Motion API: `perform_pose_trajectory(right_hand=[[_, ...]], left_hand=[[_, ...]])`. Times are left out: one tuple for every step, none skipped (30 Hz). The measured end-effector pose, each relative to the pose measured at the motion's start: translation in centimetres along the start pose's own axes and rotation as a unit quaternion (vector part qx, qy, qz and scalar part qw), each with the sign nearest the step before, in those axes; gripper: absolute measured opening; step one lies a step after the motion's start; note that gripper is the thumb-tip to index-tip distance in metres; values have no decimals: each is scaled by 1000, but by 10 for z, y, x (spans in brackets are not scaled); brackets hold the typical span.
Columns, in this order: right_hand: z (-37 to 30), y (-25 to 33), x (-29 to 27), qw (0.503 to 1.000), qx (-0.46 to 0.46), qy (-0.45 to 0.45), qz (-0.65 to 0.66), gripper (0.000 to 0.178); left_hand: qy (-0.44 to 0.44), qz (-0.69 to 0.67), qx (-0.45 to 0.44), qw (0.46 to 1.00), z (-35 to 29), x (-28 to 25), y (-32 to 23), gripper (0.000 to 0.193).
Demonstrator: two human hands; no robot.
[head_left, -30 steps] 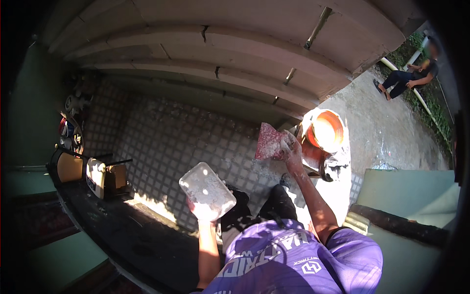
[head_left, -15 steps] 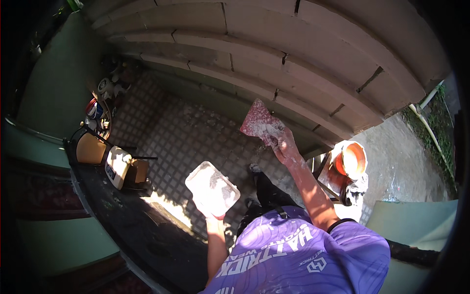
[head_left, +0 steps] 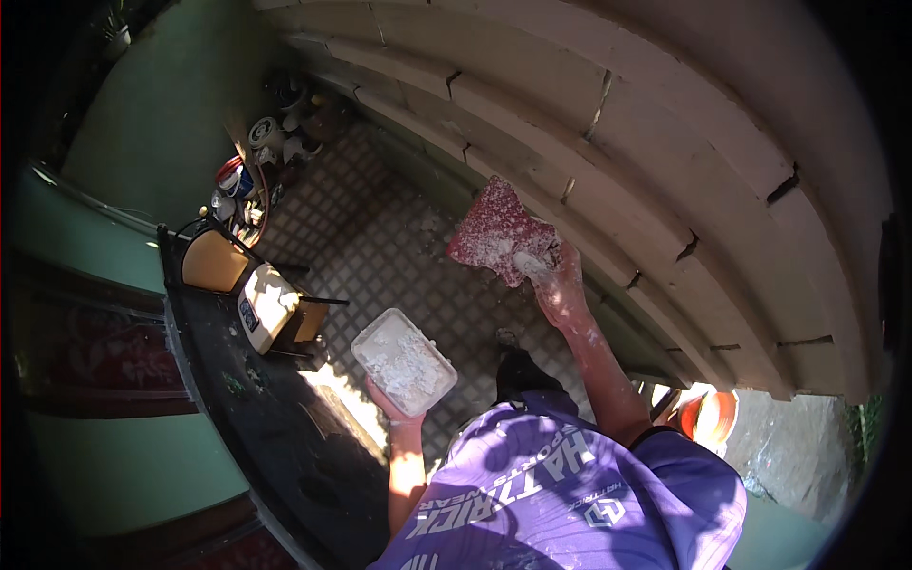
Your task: Applying wall filler or putty to gaps in a concrete wall using a spreader.
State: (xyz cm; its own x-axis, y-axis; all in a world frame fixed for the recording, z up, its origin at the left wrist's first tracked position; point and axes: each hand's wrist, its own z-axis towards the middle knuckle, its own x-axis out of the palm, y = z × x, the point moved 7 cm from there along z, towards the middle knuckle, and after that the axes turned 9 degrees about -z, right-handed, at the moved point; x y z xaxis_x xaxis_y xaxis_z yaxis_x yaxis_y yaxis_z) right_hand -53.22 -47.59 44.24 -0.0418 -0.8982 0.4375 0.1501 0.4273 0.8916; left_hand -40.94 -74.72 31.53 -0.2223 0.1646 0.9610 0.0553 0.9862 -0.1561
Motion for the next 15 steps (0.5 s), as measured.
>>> perform_pose_trajectory(right_hand=[[17, -6, 3, 999, 31, -8, 38, 39], [31, -7, 9, 999, 33, -5, 38, 39], [44, -9, 16, 998, 51, 2, 44, 42], [56, -12, 23, 996, 70, 7, 49, 46], [67, -16, 27, 996, 71, 10, 47, 46], [78, -16, 35, 998, 38, 39, 44, 42], [88, -16, 43, 997, 4, 67, 42, 38], [99, -22, 50, 997, 5, 71, 40, 38], [110, -28, 56, 998, 1, 60, -11, 34], [119, -33, 62, 997, -3, 50, -61, 30], [126, -41, 75, 996, 0, 59, -61, 30], [129, -52, 79, 997, 40, 13, -60, 28], [131, -63, 82, 995, 79, -33, -59, 27], [132, -64, 94, 994, 84, -26, -60, 27], [131, -60, 113, 986, 92, -12, -138, 26]], left_hand=[[-5, 12, 5, 1000, 15, 4, -6, 82], [-13, 24, 8, 1000, 26, 9, -12, 83], [-6, 38, 12, 999, 39, 15, -18, 84], [1, 52, 15, 999, 51, 22, -23, 85], [-3, 31, 26, 999, 62, 21, -27, 87], [-4, 28, 28, 999, 72, 21, -32, 87], [-9, 25, 22, 999, 80, 19, -37, 88], [-13, 24, 16, 999, 90, 22, -43, 88], [-13, 21, 18, 1000, 100, 25, -51, 88], [0, 10, 6, 1000, 112, 30, -55, 85], [13, -2, 0, 1000, 123, 35, -63, 83], [11, -6, 7, 1000, 133, 39, -72, 83], [9, -4, 1, 1000, 145, 42, -79, 83], [6, -2, -5, 1000, 157, 44, -87, 83], [-2, 11, -14, 1000, 171, 37, -100, 78]])
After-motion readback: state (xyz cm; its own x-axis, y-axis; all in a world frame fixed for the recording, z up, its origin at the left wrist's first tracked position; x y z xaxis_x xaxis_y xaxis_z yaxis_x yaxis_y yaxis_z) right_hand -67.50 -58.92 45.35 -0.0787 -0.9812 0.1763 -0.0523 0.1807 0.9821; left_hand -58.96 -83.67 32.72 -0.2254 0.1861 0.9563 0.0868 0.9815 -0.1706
